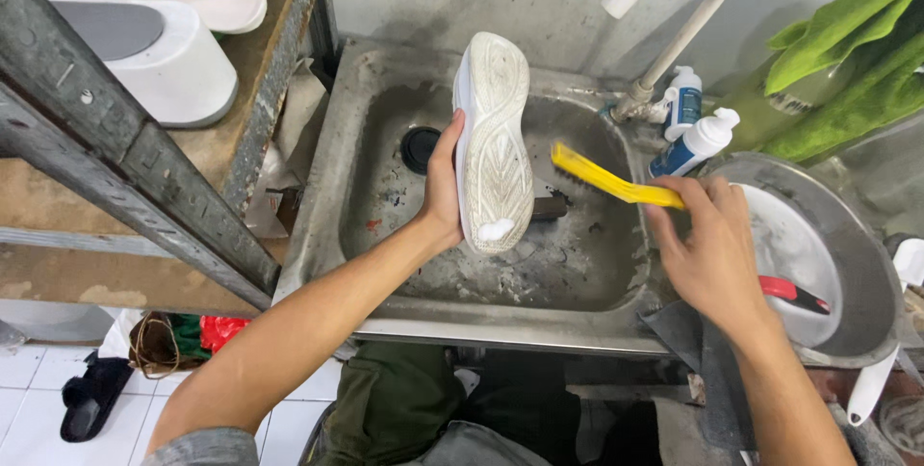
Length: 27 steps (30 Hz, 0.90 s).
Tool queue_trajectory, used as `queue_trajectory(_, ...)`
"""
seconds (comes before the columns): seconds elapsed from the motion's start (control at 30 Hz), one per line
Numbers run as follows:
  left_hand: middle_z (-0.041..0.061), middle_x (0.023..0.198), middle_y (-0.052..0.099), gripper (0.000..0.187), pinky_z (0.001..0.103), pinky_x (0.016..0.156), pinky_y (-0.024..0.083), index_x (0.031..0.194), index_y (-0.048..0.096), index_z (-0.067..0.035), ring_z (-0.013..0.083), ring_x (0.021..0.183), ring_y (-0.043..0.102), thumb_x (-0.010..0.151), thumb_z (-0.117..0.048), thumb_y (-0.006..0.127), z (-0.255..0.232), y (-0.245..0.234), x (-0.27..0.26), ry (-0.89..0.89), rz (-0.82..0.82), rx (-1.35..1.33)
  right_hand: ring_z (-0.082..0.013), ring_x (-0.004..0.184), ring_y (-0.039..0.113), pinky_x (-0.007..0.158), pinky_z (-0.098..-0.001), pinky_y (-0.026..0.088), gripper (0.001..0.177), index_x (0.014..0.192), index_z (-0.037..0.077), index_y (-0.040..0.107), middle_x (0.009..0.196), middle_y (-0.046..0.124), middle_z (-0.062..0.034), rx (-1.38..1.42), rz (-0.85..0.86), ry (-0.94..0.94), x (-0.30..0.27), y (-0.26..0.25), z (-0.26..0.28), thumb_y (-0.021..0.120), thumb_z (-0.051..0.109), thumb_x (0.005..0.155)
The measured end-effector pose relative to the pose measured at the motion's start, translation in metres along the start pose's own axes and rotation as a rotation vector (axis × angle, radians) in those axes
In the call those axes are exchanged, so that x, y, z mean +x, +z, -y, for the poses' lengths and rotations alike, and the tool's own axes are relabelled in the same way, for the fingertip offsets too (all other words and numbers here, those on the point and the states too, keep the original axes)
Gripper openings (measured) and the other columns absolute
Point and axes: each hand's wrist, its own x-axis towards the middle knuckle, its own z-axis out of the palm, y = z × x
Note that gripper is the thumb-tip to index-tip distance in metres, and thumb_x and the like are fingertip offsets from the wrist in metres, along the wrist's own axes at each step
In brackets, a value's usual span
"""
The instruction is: The person scrubs a white sneaker in a sink using a yellow brush and a grey cloth. They apply cleaning solution, scrub the sole and upper, and wipe the shoe repeatedly.
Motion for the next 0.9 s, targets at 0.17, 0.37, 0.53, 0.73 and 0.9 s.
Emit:
queue_trajectory(0.17,0.016,0.1,0.066,0.062,0.037,0.079,0.048,0.122,0.059,-0.004,0.0264,0.086,0.061,0.081,-0.05,0.051,0.001,0.002,-0.002,0.0,-0.012,0.019,-0.0299,0.093,0.039,0.088,-0.0407,0.033,0.05,0.112,0.013,0.063,0.093,0.041,-0.0122,-0.028,-0.011,-0.038,0.0,-0.006,0.011,0.071,0.047,0.076)
queue_trajectory(0.37,0.018,0.108,0.064,0.068,0.038,0.085,0.045,0.126,0.058,-0.004,0.0284,0.095,0.059,0.08,-0.053,0.048,0.01,0.01,-0.01,-0.114,0.005,0.046,-0.0258,0.087,0.036,0.077,-0.0374,0.032,0.054,0.082,0.008,0.064,0.089,0.041,-0.0096,-0.029,-0.177,-0.312,0.006,0.008,0.037,0.076,0.059,0.065)
queue_trajectory(0.53,0.022,0.143,0.041,0.086,0.046,0.111,0.031,0.141,0.04,-0.005,0.0319,0.13,0.041,0.076,-0.058,0.056,0.014,0.036,-0.034,-0.128,-0.029,0.042,-0.0273,0.082,0.042,0.079,-0.0382,0.037,0.045,0.075,0.01,0.063,0.085,0.039,-0.0061,0.035,-0.19,-0.284,0.029,0.021,0.02,0.087,0.047,0.067)
queue_trajectory(0.73,0.017,0.142,0.044,0.082,0.043,0.112,0.032,0.141,0.042,-0.007,0.0287,0.128,0.045,0.075,-0.053,0.061,0.014,0.032,-0.03,-0.173,-0.067,0.024,-0.0258,0.08,0.041,0.078,-0.0374,0.038,0.052,0.066,0.012,0.061,0.081,0.037,-0.0043,0.012,-0.182,-0.385,0.027,0.022,0.048,0.087,0.057,0.057)
queue_trajectory(0.9,0.02,0.141,0.045,0.082,0.042,0.11,0.034,0.141,0.04,-0.002,0.0287,0.128,0.045,0.077,-0.049,0.06,0.006,0.046,-0.045,-0.171,-0.103,0.101,-0.026,0.085,0.036,0.078,-0.0368,0.035,0.055,0.07,0.005,0.058,0.087,0.033,-0.0053,-0.002,-0.26,-0.33,0.049,0.008,0.023,0.09,0.049,0.065)
